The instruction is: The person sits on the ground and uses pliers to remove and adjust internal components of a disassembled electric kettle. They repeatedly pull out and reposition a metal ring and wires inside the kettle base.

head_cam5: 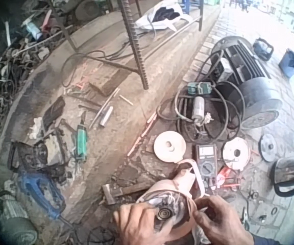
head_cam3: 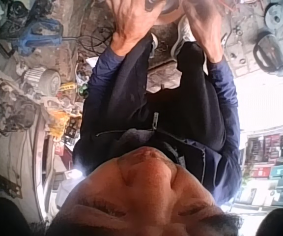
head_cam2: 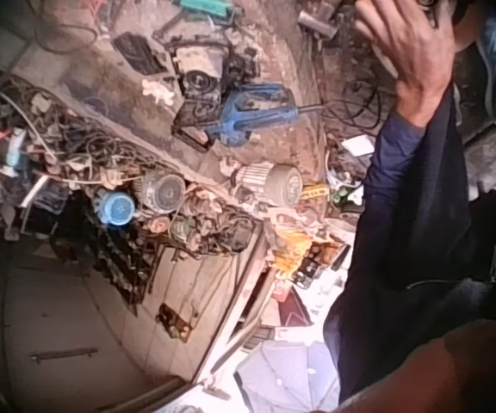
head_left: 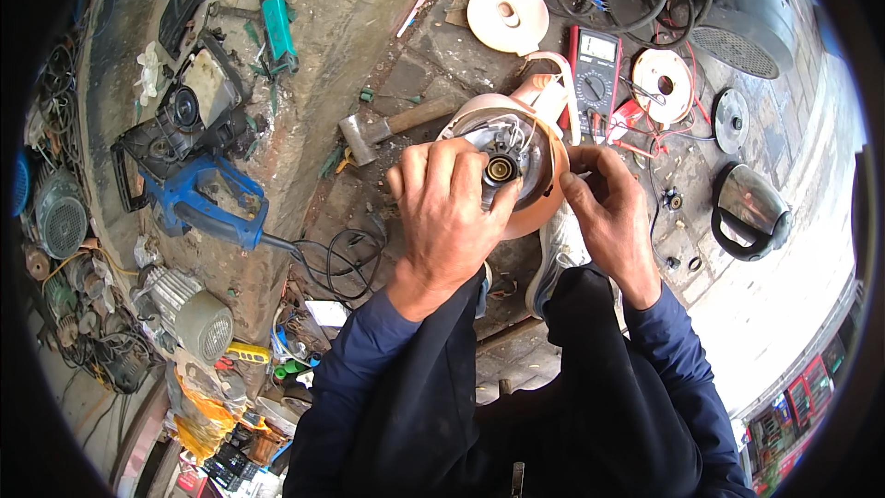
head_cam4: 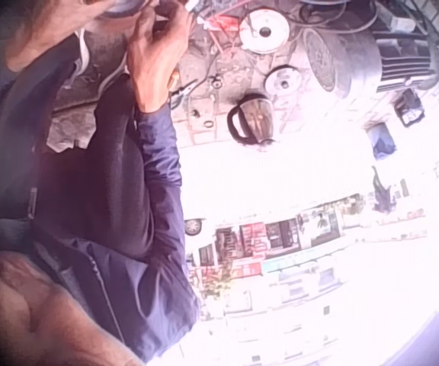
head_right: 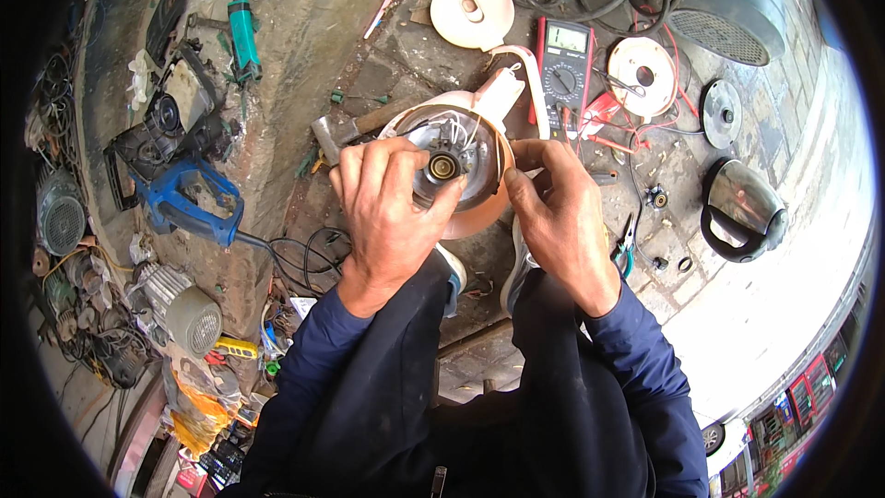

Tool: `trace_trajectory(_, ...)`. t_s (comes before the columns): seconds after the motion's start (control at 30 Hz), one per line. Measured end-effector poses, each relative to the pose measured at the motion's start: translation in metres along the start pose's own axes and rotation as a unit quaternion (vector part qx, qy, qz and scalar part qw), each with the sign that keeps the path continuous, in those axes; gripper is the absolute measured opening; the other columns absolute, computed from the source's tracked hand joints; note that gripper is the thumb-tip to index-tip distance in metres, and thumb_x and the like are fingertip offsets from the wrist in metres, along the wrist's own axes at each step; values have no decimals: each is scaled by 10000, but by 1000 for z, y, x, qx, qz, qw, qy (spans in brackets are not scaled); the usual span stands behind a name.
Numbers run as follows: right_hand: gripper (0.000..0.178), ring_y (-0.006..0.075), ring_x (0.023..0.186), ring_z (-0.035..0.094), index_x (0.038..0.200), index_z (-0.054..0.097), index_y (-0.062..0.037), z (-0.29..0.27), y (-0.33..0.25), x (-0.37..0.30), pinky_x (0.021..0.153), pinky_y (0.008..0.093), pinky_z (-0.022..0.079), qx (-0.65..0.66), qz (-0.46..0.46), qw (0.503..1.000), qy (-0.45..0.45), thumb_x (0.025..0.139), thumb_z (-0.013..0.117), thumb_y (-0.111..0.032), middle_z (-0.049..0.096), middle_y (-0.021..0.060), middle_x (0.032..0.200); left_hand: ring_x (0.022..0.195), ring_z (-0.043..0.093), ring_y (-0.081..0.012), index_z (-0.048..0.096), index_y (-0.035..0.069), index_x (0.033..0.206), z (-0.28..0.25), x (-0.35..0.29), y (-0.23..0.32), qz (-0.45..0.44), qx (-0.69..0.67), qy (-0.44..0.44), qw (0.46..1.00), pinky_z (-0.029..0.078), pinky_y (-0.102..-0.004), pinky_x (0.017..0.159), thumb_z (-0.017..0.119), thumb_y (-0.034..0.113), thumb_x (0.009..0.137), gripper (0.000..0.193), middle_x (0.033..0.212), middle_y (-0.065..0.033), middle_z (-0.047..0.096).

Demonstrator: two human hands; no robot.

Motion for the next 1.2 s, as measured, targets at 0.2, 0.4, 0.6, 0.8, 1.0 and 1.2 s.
trace_trajectory(0.2, 257, 78, 890, 631, 1302, 697, 53, 1, 1, -1, 830, 270, 552, 1, -2, 1000, -1, 1077, 713, -70, 742, 42, 1075, 1136, 611, -302, 720, 112, 1082, -1, 0, 1, -3, 7, -2, 1000, 430, -479, 973, 986, 226, 704, 476, 1181, -58, 697)
trace_trajectory(0.4, 247, 78, 864, 619, 1295, 704, 44, 2, 1, -1, 803, 277, 549, 11, 1, 1000, 1, 1070, 720, -58, 731, 39, 1062, 1149, 613, -300, 718, 109, 1092, -2, -1, 2, -10, 15, -4, 1000, 427, -481, 988, 993, 224, 701, 492, 1201, -55, 698)
trace_trajectory(0.6, 234, 149, 767, 608, 1231, 747, 8, -2, -18, -4, 724, 300, 526, -94, -132, 984, 75, 998, 762, 5, 672, 78, 978, 1152, 615, -301, 716, 109, 1095, -3, -2, 2, -6, 17, -7, 1000, 427, -485, 990, 994, 220, 697, 498, 1203, -47, 699)
trace_trajectory(0.8, 243, 186, 746, 602, 1164, 784, -30, -3, -38, 9, 685, 328, 515, -151, -247, 953, 88, 936, 776, 56, 626, 85, 925, 1133, 608, -314, 700, 101, 1065, -1, -2, 1, 0, 12, 3, 1000, 424, -496, 949, 970, 253, 731, 455, 1180, -60, 690)
trace_trajectory(1.0, 336, 341, 1127, 653, 1166, 805, -87, 5, -44, 18, 979, 447, 541, -204, -286, 935, 58, 855, 834, 37, 663, 154, 1201, 1117, 605, -323, 685, 96, 1057, 0, -3, 1, 5, 14, 9, 1000, 421, -505, 924, 951, 254, 754, 434, 1163, -72, 682)
trace_trajectory(1.2, 374, 431, 1400, 544, 1230, 808, -149, 19, -44, 20, 1178, 567, 446, -290, -334, 893, 84, 874, 843, -41, 623, 201, 1490, 1120, 604, -332, 673, 90, 1056, 1, -4, 1, 5, 12, 14, 1000, 417, -514, 918, 941, 246, 756, 432, 1177, -80, 680)
Point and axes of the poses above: each hand's wrist, its own x-axis towards the middle knuckle, its own z-axis out of the palm, y = z × x, the point moved 5 cm from there along x, towards the middle knuckle
